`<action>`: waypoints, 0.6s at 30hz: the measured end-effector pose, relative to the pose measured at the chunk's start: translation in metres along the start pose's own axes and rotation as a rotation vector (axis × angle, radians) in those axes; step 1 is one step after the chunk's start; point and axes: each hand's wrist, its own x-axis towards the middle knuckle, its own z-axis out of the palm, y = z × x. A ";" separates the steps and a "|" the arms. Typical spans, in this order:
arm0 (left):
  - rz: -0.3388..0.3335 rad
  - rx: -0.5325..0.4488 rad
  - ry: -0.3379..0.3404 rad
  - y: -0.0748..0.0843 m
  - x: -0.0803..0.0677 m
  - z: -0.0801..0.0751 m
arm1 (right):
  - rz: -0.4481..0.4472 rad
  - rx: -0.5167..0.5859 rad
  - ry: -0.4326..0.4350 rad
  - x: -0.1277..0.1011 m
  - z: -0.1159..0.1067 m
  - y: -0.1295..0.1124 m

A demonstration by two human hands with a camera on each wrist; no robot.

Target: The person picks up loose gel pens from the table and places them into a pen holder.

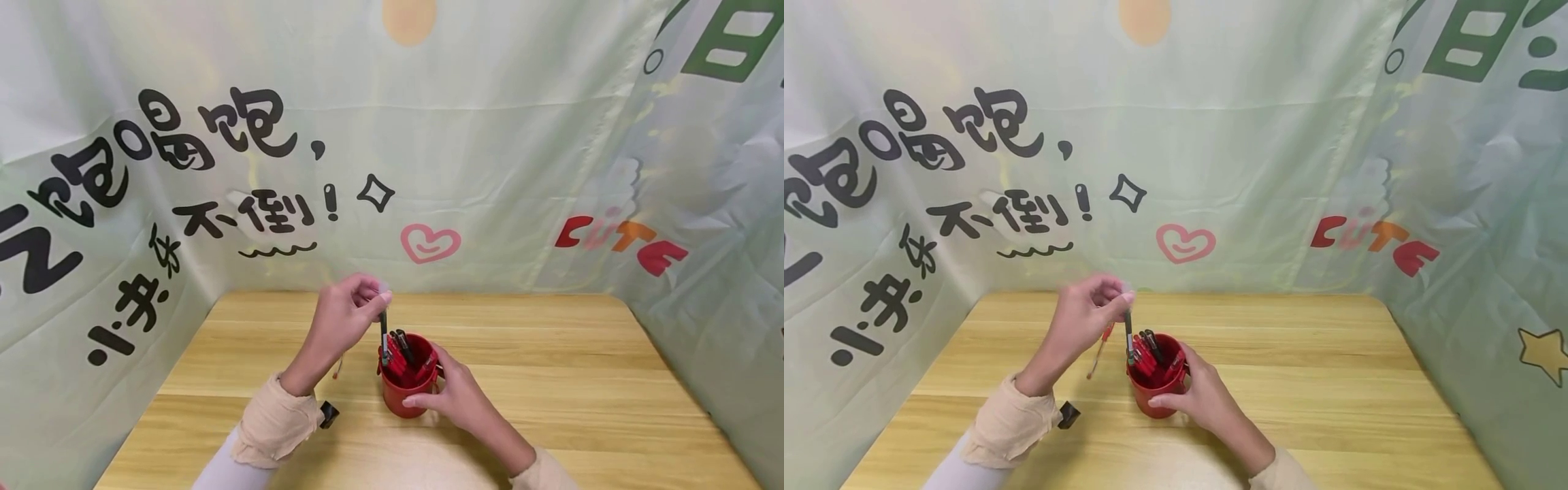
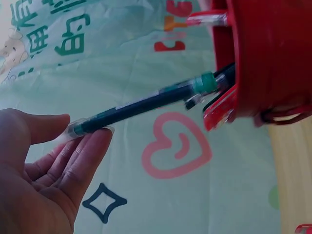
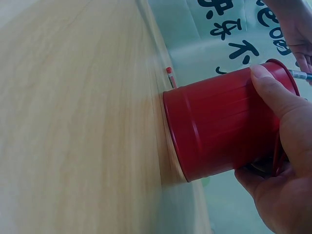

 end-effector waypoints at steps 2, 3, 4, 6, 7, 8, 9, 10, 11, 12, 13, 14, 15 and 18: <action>0.012 -0.001 -0.015 0.000 -0.003 0.004 | -0.017 -0.003 0.005 0.000 0.000 0.000; 0.020 0.002 -0.023 -0.001 -0.004 0.006 | -0.022 -0.003 0.006 0.000 0.000 0.001; 0.032 0.011 -0.030 -0.001 -0.005 0.008 | -0.031 -0.005 0.008 -0.001 0.000 0.001; 0.058 0.029 -0.042 -0.002 -0.008 0.011 | -0.042 -0.006 0.009 -0.001 0.000 0.001; 0.074 0.043 -0.045 -0.003 -0.009 0.013 | -0.048 -0.007 0.009 -0.001 0.000 0.002; 0.087 0.054 -0.049 -0.004 -0.011 0.015 | -0.043 -0.007 0.005 -0.001 -0.001 0.002; 0.100 0.068 -0.052 -0.005 -0.012 0.017 | -0.042 -0.006 0.003 -0.001 -0.001 0.002; 0.110 0.080 -0.056 -0.006 -0.014 0.019 | -0.039 -0.007 -0.001 -0.001 -0.001 0.002; 0.116 0.088 -0.061 -0.007 -0.016 0.021 | -0.035 -0.006 -0.006 -0.001 -0.001 0.002; 0.122 0.096 -0.068 -0.008 -0.018 0.023 | -0.032 -0.002 -0.012 -0.001 -0.001 0.002; 0.124 0.101 -0.075 -0.009 -0.020 0.025 | -0.029 0.001 -0.018 -0.001 -0.002 0.002; 0.124 0.104 -0.082 -0.010 -0.022 0.027 | -0.025 0.003 -0.024 -0.001 -0.002 0.002; 0.124 0.105 -0.088 -0.011 -0.024 0.029 | -0.027 0.006 -0.027 -0.001 -0.002 0.002; 0.131 0.104 -0.107 -0.014 -0.029 0.035 | -0.053 0.011 -0.032 -0.001 -0.002 0.001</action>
